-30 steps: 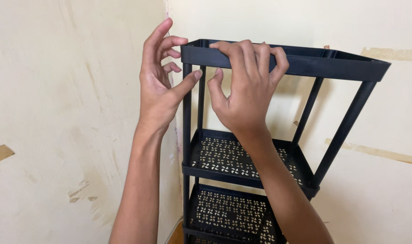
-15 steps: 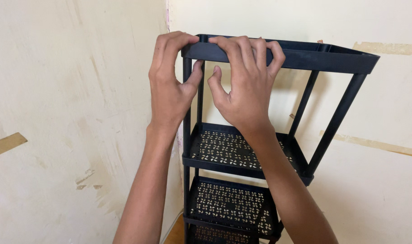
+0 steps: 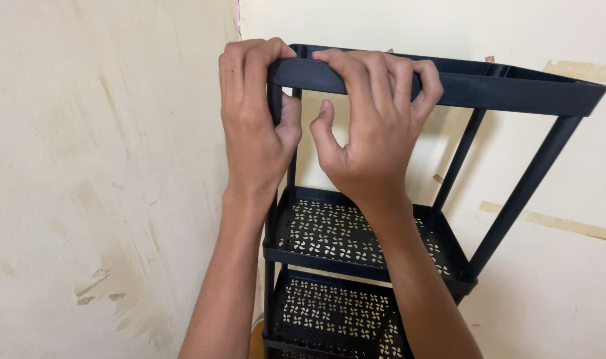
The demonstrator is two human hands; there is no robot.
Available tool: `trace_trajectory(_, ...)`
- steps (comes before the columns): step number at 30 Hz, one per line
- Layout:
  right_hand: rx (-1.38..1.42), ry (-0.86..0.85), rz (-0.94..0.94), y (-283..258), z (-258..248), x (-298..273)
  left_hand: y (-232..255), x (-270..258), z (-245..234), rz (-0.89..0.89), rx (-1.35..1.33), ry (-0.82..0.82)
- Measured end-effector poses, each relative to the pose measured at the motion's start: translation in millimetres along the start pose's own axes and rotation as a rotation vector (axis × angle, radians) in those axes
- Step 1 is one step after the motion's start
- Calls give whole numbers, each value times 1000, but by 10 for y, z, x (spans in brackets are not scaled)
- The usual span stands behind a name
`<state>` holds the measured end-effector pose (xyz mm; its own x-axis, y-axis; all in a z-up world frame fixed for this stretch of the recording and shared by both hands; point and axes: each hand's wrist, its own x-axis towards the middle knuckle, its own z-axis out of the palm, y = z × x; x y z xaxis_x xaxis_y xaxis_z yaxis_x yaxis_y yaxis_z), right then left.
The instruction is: The person assembles a black metal corner shelf by inserting vertical poles into perforated shelves and securing them in place. They repeatedly adjust the poles and shelves to ensure stability, then place the top shelf onto the frame.
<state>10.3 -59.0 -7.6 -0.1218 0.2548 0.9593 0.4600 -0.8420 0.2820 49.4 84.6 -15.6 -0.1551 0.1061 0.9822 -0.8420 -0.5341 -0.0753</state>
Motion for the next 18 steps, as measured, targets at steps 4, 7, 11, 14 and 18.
trace_trajectory(4, -13, 7, 13, 13, -33, -22, 2, -50, 76, -2, -18, 16)
trace_trajectory(7, -3, -17, -5, -49, -109, 24, 0, -22, 22, 18, -1, 7)
trace_trajectory(11, 32, -103, -25, -120, -243, 58, 35, 3, -100, 36, 25, -20)
trace_trajectory(14, 87, -149, -88, -21, -362, 78, 91, 35, -173, 40, 19, -50)
trace_trajectory(18, 16, -173, -126, 336, -626, 81, 148, 34, -255, 28, 54, -93)
